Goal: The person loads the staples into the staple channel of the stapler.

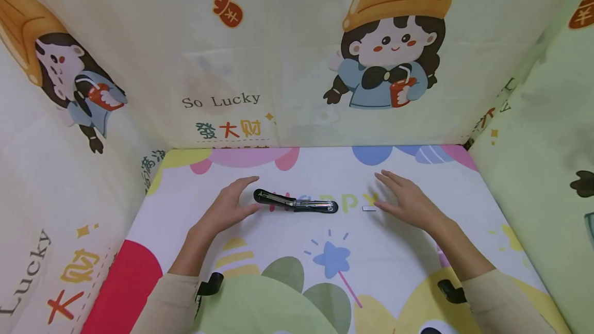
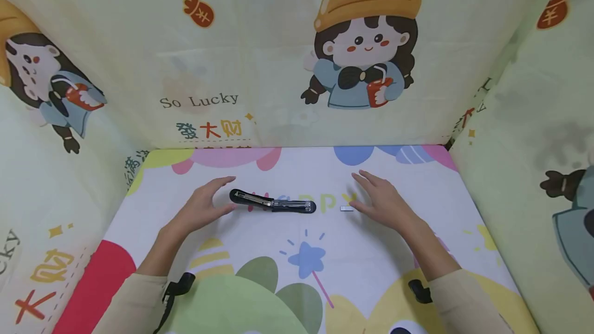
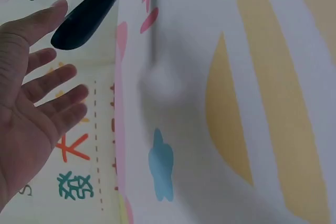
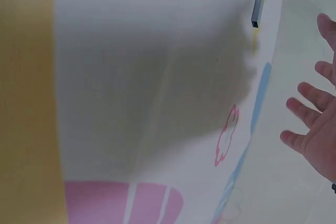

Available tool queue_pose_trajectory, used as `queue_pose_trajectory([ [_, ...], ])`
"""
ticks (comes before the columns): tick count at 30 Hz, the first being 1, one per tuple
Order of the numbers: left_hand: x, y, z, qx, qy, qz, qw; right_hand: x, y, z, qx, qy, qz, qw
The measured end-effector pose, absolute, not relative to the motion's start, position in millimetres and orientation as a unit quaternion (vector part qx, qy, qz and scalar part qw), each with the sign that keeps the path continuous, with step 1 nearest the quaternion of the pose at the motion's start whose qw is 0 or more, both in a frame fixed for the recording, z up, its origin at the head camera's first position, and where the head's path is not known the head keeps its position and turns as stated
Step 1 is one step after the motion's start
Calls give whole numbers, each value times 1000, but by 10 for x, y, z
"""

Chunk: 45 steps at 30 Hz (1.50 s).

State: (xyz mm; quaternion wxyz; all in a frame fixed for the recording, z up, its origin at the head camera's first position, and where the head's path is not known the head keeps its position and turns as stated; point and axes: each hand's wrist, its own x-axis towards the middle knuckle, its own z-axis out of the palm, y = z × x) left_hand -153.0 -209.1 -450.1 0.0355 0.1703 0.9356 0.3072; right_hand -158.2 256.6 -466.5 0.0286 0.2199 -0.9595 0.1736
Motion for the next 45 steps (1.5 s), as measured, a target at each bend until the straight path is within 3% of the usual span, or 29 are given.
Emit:
queue_pose_trajectory([
  [9,-1533,-2052,-4544,170,905,383,74,-1653,2502,-4750,220,-945,242,15],
  [22,-1588,-1988,-4611,161,893,417,62,-1656,2393,-4907,245,-926,287,27],
  [45,-1638,-1932,-4695,106,847,511,101,-1569,2374,-5153,232,-929,289,8],
])
